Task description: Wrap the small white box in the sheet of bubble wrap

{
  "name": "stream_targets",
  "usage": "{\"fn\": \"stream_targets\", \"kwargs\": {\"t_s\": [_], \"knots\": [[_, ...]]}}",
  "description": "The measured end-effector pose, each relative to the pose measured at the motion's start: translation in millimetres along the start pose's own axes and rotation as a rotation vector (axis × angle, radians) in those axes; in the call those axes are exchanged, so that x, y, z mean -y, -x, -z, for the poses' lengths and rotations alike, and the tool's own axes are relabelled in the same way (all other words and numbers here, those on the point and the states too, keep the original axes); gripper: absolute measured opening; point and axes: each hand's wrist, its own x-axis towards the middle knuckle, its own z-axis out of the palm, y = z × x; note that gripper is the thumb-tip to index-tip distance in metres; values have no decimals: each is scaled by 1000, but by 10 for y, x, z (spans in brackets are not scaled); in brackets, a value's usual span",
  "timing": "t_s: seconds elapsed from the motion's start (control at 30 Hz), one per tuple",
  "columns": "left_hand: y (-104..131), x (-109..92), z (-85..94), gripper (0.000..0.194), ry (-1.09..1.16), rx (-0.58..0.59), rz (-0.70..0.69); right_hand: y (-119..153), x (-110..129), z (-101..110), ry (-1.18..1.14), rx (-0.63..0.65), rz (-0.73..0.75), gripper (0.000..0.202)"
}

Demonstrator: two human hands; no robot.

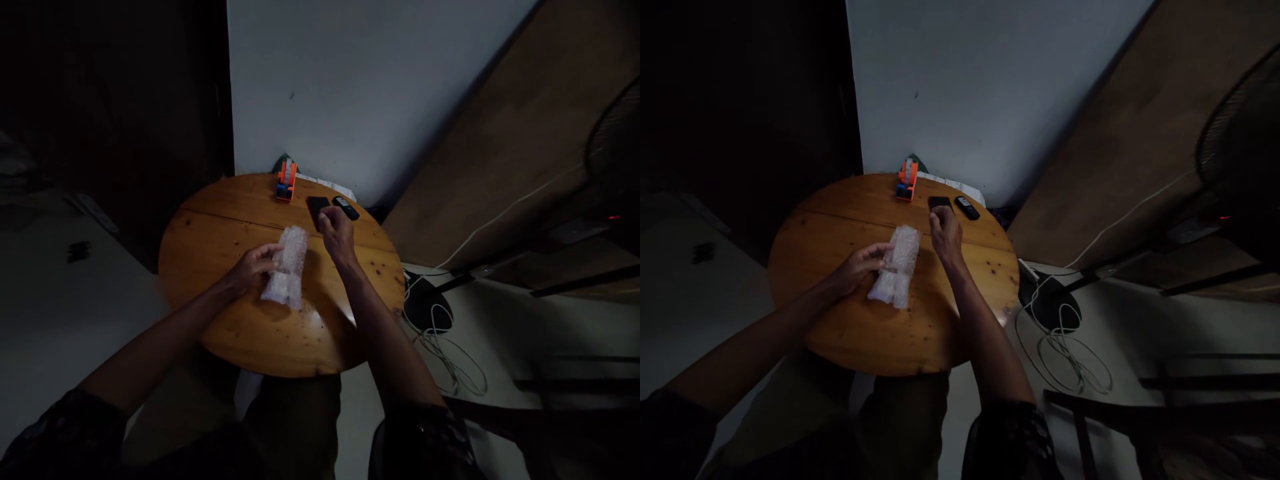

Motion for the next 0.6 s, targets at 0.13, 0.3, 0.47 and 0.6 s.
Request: {"fn": "stream_targets", "kwargs": {"t_s": [0.13,0.3,0.47,0.6], "knots": [[20,-32,-11,58,19,42,-29,496,308,54,45,163,-48,34],[85,-93,-9,61,4,48,-11,825,500,-104,305,278,-47,43],[51,-128,7,57,55,-40,-66,711,191,-104,13,102,-186,18],[-6,-116,34,58,-27,-140,-114,670,5,-32,-379,-20,-402,22]]}}
